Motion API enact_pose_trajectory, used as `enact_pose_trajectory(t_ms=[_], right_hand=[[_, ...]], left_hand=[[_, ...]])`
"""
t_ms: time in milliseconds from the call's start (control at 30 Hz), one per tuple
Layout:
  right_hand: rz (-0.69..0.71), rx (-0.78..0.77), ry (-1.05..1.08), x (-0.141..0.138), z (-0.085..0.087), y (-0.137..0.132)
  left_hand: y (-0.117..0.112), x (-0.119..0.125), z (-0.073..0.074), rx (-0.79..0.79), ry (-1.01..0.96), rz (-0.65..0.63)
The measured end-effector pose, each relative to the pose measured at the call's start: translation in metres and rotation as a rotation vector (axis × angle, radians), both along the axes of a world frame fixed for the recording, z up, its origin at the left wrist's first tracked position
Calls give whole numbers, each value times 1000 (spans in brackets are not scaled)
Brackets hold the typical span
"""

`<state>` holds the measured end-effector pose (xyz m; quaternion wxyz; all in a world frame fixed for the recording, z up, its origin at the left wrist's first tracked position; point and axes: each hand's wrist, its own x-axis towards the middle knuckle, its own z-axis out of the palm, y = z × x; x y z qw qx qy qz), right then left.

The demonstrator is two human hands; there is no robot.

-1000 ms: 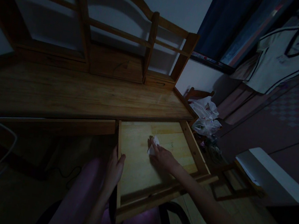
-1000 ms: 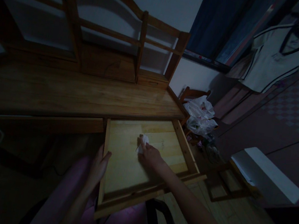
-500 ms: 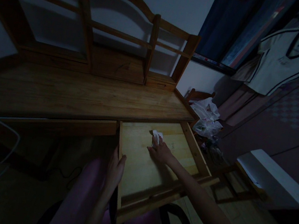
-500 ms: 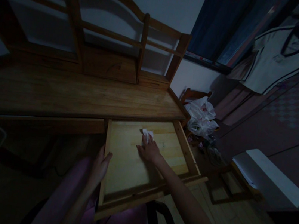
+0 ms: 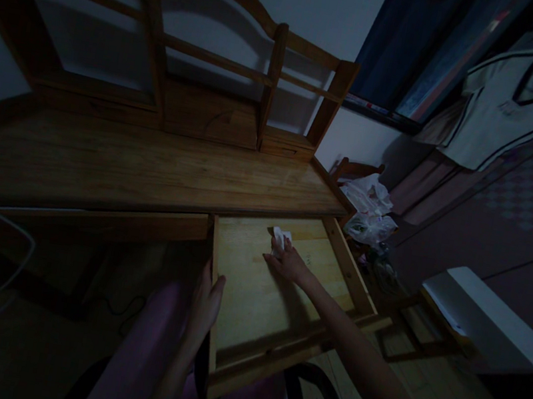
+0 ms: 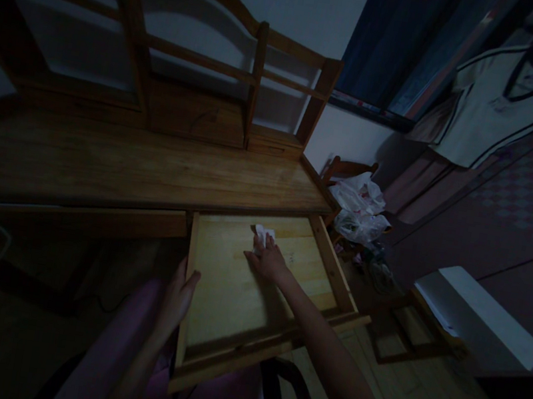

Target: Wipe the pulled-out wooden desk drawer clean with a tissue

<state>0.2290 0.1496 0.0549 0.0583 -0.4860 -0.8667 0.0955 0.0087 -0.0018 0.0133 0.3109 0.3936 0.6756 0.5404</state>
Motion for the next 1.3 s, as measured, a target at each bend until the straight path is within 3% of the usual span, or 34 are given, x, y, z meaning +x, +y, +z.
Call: enact_pose_trajectory(t_ms=[433, 1300], right_hand=[[82, -39, 10, 4, 14, 11], [-22, -4, -15, -2, 8, 10]], left_hand=[[1, -1, -7, -7, -4, -18], [1, -1, -7, 19, -7, -36]])
